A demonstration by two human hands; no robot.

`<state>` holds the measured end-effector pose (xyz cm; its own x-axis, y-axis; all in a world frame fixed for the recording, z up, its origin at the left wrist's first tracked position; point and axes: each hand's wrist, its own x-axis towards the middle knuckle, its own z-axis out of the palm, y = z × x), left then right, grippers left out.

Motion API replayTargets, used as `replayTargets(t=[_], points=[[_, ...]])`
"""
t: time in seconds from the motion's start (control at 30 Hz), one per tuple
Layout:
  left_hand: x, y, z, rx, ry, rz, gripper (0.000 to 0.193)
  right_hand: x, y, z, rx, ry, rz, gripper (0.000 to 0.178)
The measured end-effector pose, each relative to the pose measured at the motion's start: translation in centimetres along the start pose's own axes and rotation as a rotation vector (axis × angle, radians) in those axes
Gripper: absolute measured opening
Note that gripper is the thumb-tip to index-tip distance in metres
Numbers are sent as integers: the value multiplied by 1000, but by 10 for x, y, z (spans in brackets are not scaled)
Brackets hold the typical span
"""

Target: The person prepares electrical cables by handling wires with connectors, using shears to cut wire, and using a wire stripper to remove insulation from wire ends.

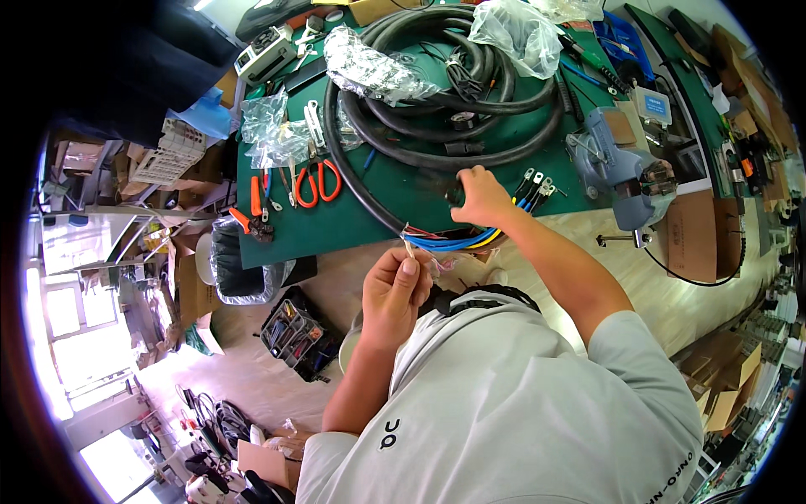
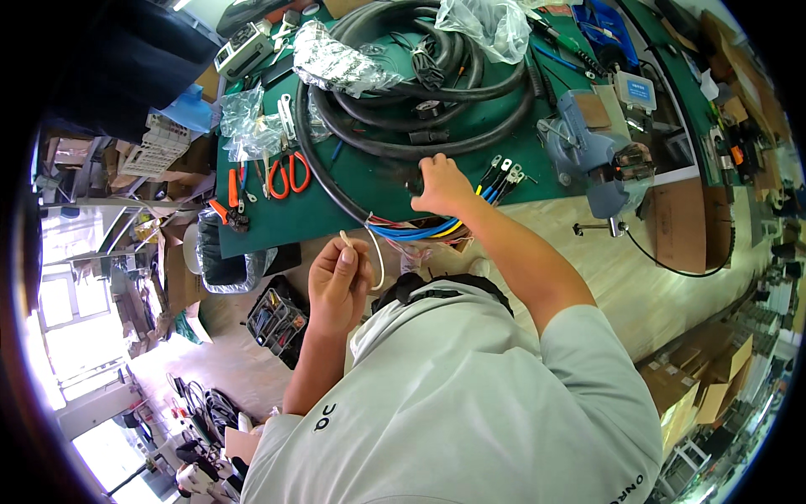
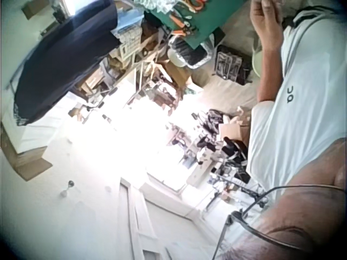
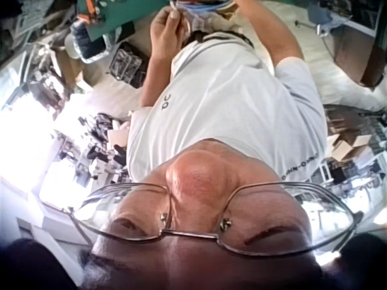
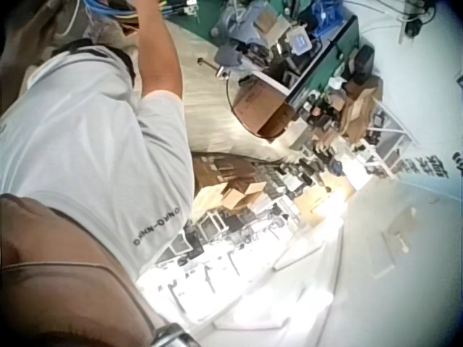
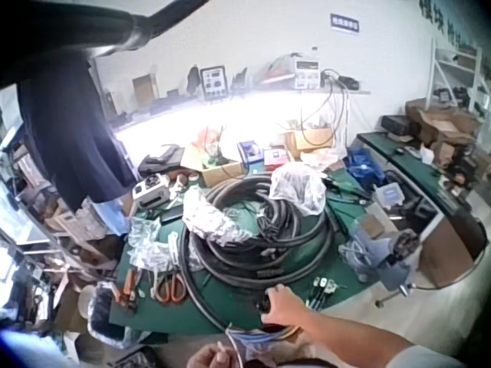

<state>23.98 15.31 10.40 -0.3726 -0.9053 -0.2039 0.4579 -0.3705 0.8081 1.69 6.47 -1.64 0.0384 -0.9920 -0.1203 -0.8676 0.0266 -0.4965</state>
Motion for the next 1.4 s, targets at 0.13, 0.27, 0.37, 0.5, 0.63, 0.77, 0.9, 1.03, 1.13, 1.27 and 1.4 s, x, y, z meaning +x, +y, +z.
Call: replayTargets(t=[0.13,0.27,0.37,0.5,0.63,0.77,0.9,1.03,1.13,1.27,1.4], points=[[15,-6,19,27,-28,15,21,-22,13,-45,826,75,104,56],[32,-15,40,149,-62,-38,25,-99,-2,-112,986,50,-171,56],[43,-26,54,247,-134,-60,27,-146,-8,-133,654,151,-167,57],[50,-37,70,311,-249,-67,23,-168,-10,-135,176,414,-133,59],[54,-42,71,340,-331,-113,17,-180,-15,-130,7,423,-71,63],[57,-48,74,375,-386,-90,14,-187,-21,-126,-53,421,-19,66],[57,-54,71,324,-479,-125,13,-191,-27,-123,-84,425,10,66],[57,-51,66,329,-521,-180,9,-193,-30,-120,-74,389,50,66],[59,-47,63,339,-547,-191,10,-193,-32,-120,-61,382,61,66],[61,-48,61,341,-554,-189,10,-192,-35,-122,-74,386,61,66],[60,-44,63,410,-569,-157,8,-193,-35,-124,-77,374,63,60]])
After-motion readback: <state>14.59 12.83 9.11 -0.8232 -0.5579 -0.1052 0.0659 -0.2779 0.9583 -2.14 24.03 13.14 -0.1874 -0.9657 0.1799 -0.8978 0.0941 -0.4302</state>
